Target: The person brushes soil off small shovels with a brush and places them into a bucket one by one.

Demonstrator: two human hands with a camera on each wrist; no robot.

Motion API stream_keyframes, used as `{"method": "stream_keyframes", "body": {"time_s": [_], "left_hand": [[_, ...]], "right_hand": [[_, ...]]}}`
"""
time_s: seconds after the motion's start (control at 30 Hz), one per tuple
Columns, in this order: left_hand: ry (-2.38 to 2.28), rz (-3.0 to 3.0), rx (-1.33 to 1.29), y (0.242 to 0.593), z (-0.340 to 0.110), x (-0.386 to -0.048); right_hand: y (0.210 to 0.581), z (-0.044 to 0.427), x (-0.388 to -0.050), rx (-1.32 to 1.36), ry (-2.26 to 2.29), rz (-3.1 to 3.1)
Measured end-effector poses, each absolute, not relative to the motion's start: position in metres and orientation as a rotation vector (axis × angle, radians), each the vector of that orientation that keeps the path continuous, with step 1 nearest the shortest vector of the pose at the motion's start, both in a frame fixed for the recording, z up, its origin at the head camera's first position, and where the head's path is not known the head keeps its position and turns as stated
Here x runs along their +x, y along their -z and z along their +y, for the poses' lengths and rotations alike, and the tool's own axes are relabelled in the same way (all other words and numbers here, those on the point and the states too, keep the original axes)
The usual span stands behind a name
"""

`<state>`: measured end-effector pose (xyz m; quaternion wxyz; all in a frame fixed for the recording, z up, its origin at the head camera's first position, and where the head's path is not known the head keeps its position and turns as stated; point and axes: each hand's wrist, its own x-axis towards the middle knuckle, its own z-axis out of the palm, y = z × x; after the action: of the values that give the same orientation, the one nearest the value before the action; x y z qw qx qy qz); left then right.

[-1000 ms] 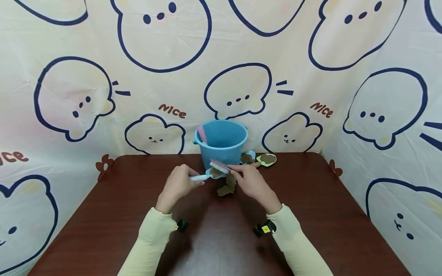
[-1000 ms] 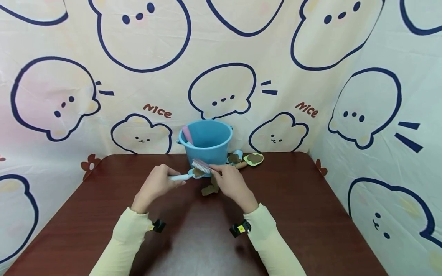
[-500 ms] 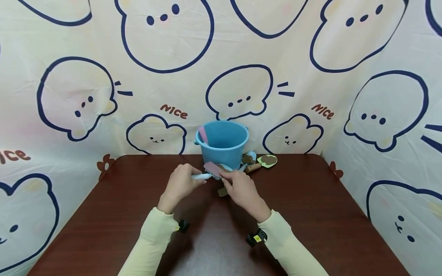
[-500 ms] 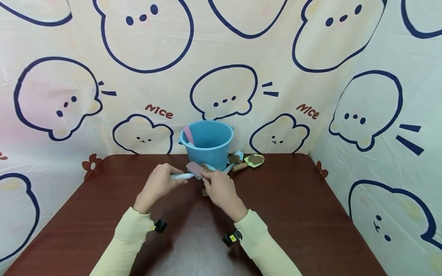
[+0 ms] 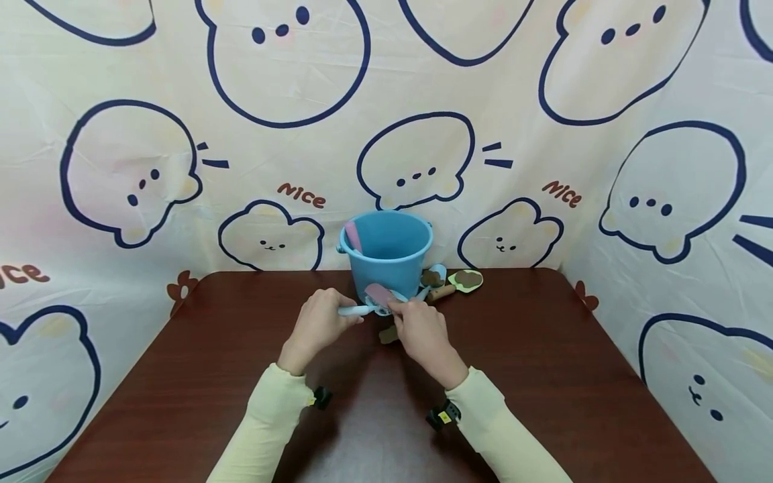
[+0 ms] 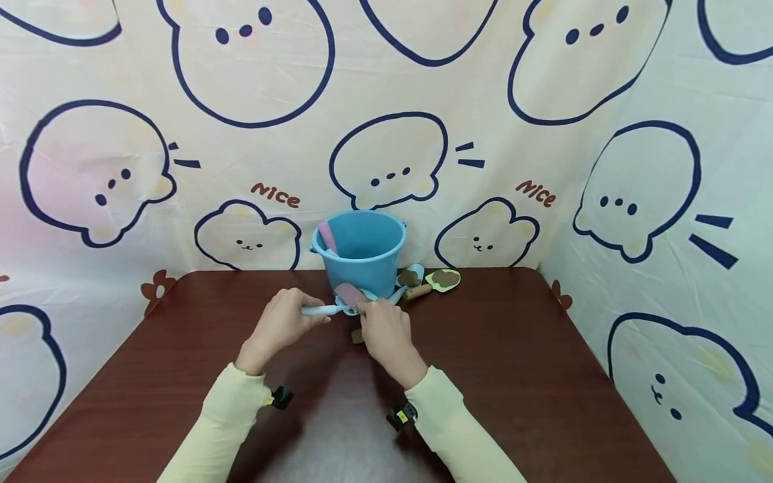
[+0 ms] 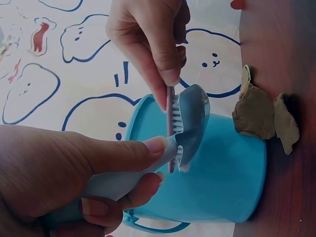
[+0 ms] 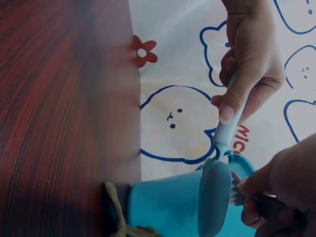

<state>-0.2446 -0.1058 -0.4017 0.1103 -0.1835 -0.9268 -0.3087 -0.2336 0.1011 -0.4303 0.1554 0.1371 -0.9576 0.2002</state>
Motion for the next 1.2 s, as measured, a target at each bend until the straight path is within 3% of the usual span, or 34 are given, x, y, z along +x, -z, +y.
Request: {"method": "stream_keyframes", "body": {"time_s": [0.63, 1.0, 1.2], "left_hand": [[0.964, -2.820, -0.526, 0.399, -0.110, -0.242], [0.918, -2.797, -0.542, 0.398, -0.116, -0.244], [0.907, -2.765, -0.488, 0.394, -0.116, -0.241]], "right_hand": [[0.426, 0.110, -0.235, 0.307, -0.534, -2.738], [0.417, 0.101, -0.223, 0.462, -0.728, -2.716], [0.417, 0.093, -0.217, 0.472, -0.582, -2.790]]}}
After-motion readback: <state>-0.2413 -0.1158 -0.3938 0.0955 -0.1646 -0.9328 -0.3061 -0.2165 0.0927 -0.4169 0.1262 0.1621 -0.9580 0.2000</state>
